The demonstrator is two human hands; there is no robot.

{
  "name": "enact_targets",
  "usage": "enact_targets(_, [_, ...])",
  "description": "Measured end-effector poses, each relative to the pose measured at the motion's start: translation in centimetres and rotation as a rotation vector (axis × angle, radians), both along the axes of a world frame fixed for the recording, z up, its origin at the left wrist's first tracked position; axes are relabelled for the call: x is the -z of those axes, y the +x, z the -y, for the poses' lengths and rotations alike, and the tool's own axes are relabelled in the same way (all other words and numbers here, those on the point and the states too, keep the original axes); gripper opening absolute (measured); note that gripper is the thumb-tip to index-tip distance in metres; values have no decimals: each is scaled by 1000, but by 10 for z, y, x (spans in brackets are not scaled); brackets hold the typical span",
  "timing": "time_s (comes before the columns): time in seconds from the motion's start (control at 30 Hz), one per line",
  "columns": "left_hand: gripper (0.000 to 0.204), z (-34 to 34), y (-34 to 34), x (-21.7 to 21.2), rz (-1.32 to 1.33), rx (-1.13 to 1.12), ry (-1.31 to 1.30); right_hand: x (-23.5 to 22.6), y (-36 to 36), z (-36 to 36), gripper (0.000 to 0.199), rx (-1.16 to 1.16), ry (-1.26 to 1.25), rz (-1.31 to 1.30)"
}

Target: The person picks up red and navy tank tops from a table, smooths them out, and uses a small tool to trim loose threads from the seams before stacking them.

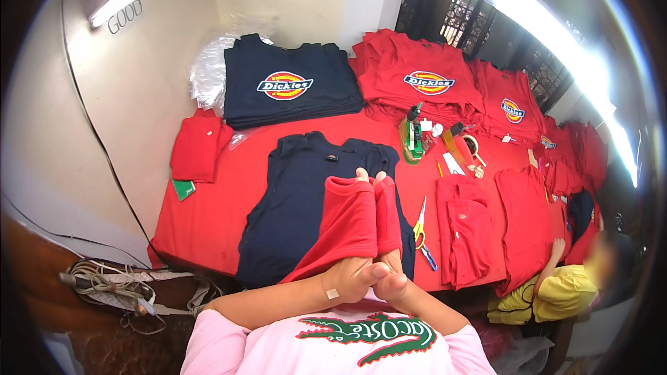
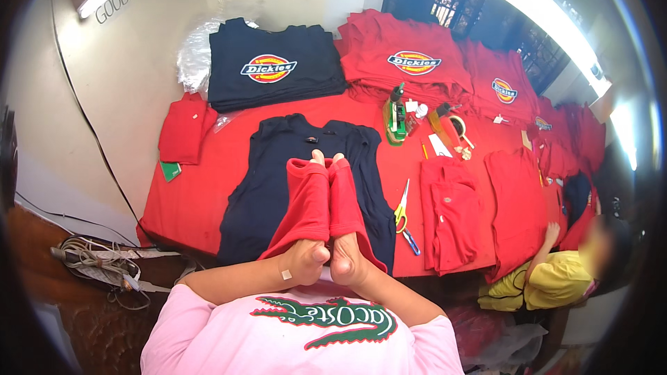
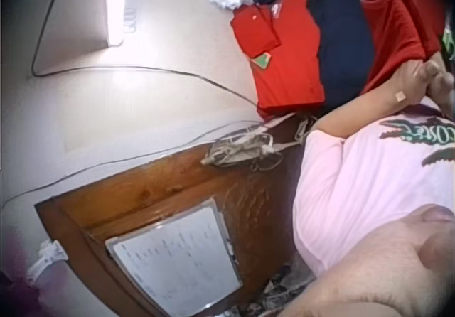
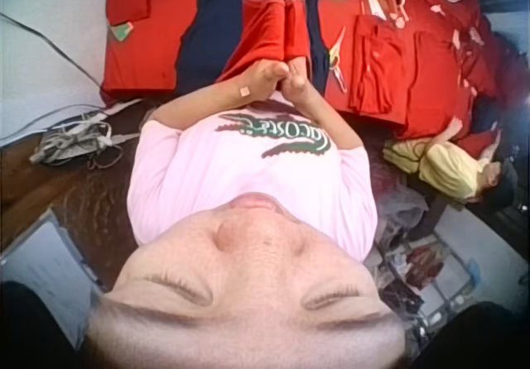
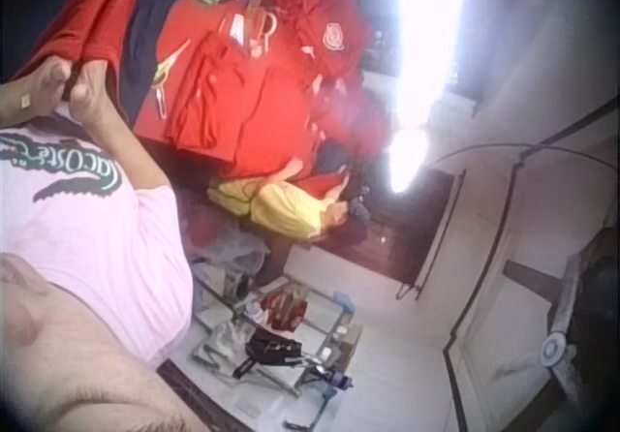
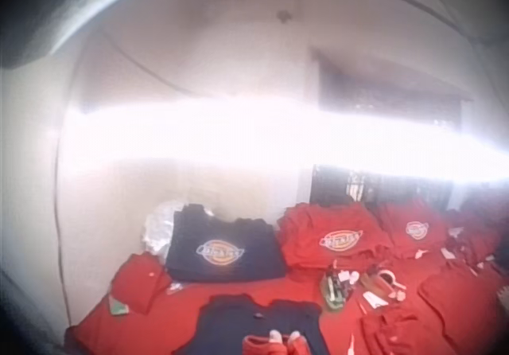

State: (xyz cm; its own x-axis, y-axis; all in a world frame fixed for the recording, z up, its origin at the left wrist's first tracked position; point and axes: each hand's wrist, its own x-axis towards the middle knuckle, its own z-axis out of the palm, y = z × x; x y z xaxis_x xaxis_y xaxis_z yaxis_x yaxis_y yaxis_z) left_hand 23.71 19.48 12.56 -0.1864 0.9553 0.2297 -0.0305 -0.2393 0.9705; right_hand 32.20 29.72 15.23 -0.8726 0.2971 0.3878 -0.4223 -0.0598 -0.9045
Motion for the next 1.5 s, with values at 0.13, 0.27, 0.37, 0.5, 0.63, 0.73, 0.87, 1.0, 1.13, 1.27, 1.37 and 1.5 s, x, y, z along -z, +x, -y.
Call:
enact_targets(0.13, [92,-9,-2,27,61,21,48,20,10,-4,150,-33,-39,6])
enact_targets(0.27, [102,-9,-1,16,93,77,34,39,19,-6,155,-50,-65,22])
enact_targets(0.37, [101,-10,-1,26,92,91,36,36,18,-3,159,-56,-122,32])
enact_targets(0.5, [99,-3,-4,40,100,90,21,-15,-6,8,154,81,5,-15])
enact_targets(0.63, [97,-1,-4,49,107,97,17,6,1,3,160,51,-47,-15])
enact_targets(0.73, [96,-1,-2,57,113,114,19,50,8,0,162,20,-45,-80])
enact_targets(0.87, [95,3,-5,65,111,123,17,78,17,-1,162,-89,-60,-29])
enact_targets(1.0, [94,9,-10,73,108,129,0,84,10,-3,160,-85,32,-117])
enact_targets(1.13, [91,10,-13,71,112,110,10,81,10,3,158,-90,-42,-66])
enact_targets(1.27, [86,7,-11,57,122,90,40,104,14,-5,157,-164,64,-38])
enact_targets(1.37, [74,13,-14,74,152,210,20,110,14,-4,153,-125,93,-77])
enact_targets(1.5, [62,9,-47,22,140,7,-112,-9,-25,6,131,188,34,-67])
